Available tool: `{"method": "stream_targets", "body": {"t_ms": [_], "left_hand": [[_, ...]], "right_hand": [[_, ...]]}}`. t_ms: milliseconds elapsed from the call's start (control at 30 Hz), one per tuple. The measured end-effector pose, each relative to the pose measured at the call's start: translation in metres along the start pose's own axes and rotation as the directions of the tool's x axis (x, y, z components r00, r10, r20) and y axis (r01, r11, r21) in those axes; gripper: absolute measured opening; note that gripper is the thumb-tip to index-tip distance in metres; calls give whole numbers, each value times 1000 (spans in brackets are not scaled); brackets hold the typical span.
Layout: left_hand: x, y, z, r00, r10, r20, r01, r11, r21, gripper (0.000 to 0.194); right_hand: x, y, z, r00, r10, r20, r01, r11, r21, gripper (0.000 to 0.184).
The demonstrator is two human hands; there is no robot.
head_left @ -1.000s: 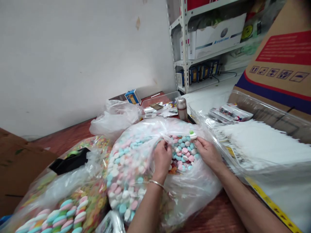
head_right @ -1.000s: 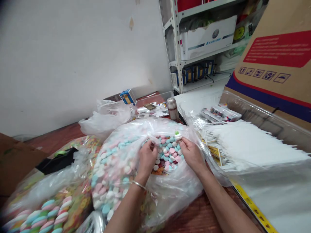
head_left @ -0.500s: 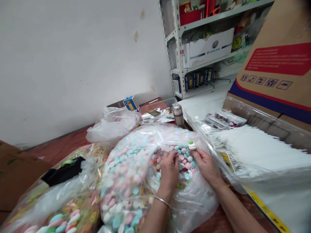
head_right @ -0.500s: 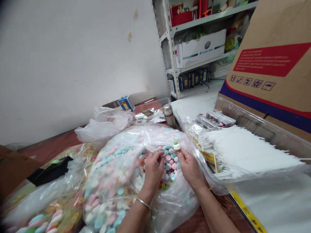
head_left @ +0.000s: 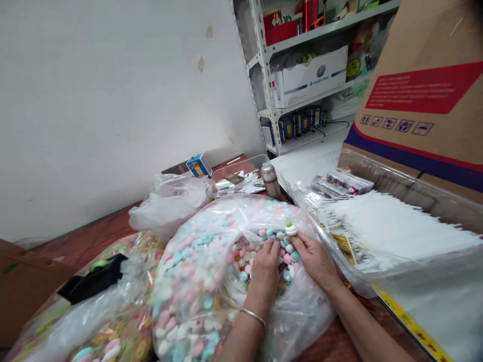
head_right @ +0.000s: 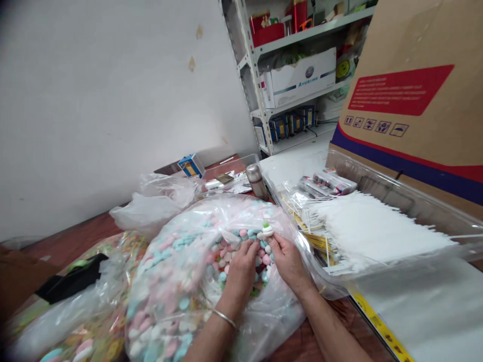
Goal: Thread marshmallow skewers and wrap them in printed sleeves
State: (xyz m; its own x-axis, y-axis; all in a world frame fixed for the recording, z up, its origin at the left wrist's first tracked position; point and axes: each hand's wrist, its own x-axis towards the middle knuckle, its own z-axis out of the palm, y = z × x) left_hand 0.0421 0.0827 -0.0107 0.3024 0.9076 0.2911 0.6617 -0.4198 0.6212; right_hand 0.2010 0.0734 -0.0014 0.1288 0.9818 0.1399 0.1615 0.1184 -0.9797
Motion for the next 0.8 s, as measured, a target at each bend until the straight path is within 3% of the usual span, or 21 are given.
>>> {"method": "stream_targets", "body": {"t_ms": [133,233,367,600,800], "left_hand": [[9,3,-5,988,-146,-58,133,974,-184,21],[2,10,-13,950,-306,-65,258,885,-388,20],[-30,27,-26,897,-434,86,382,662,-645,31],[-87,64,-47,832,-460,310,481,317,-817,38],[-114,68,-56,803,-546,240,462,315,-829,36]], "right_hand": [[-7,-11,-4,999,-27,33,26,999,28,41],[-21,-22,-6,997,-35,70,31,998,54,40],[-48,-31,0,992,-45,121,39,998,48,28],[-94,-27,13,959,51,278,-99,981,164,32],[-115,-37,17,954,23,300,-52,995,89,28]]}}
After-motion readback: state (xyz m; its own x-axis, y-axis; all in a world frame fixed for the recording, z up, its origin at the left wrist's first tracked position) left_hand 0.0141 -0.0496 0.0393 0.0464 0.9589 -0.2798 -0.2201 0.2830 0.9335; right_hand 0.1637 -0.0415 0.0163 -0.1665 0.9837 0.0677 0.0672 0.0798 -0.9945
